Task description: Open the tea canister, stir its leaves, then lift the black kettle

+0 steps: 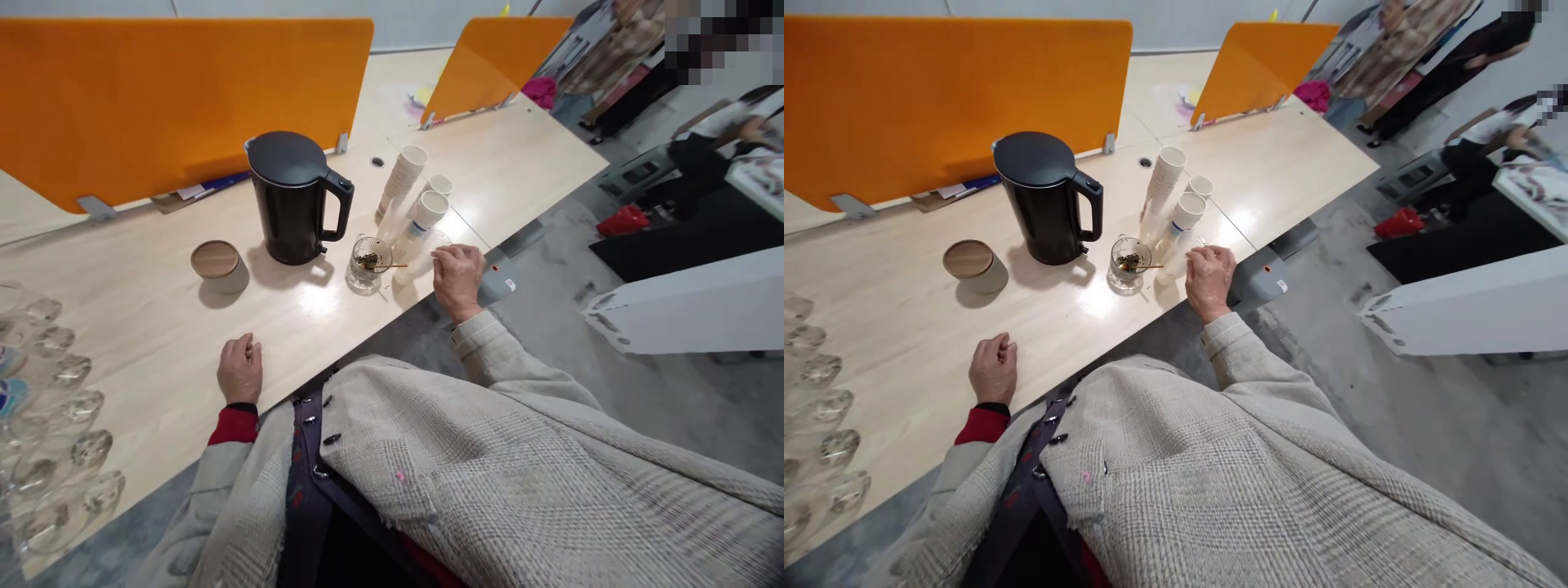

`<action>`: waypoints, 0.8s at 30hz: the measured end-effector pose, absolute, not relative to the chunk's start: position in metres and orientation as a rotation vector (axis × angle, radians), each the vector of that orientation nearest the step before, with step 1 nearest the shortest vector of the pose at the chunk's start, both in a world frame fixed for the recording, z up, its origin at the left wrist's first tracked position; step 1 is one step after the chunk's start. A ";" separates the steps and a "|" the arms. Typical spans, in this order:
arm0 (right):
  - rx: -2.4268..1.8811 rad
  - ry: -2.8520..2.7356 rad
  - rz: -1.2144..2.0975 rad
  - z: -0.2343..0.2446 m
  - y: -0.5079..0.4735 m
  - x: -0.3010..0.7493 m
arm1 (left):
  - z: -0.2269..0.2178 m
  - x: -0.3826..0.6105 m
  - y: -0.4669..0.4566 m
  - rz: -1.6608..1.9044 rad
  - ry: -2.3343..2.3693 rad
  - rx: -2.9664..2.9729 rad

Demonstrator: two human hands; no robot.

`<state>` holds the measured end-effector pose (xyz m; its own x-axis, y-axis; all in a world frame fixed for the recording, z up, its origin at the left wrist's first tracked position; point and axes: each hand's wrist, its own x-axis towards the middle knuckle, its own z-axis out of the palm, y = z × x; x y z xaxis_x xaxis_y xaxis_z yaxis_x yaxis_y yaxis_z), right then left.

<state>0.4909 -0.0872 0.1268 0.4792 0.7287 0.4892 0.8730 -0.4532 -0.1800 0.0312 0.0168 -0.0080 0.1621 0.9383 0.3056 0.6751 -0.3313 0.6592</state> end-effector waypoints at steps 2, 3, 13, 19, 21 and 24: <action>-2.341 -1.331 -0.459 0.124 -0.083 0.493 | -0.008 0.031 0.016 0.985 1.534 2.074; -2.349 -1.323 -0.457 0.124 -0.082 0.494 | -0.008 0.031 0.016 0.986 1.536 2.074; -2.279 -1.253 -0.502 0.135 -0.081 0.511 | -0.007 0.031 0.017 0.993 1.548 2.081; -2.075 -1.339 -0.681 0.178 -0.101 0.481 | -0.004 0.032 0.015 0.983 1.539 2.021; -1.979 -1.420 -0.644 0.191 -0.102 0.451 | -0.001 0.033 0.013 1.022 1.536 1.965; -1.758 -1.597 -0.403 0.190 -0.089 0.394 | 0.001 0.032 0.010 1.106 1.574 1.839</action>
<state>0.3941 -0.0894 0.1898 0.1849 0.7313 0.6566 0.9553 0.0230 -0.2946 0.0322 0.0098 0.0007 0.0141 0.9632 0.2684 0.5790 -0.2267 0.7832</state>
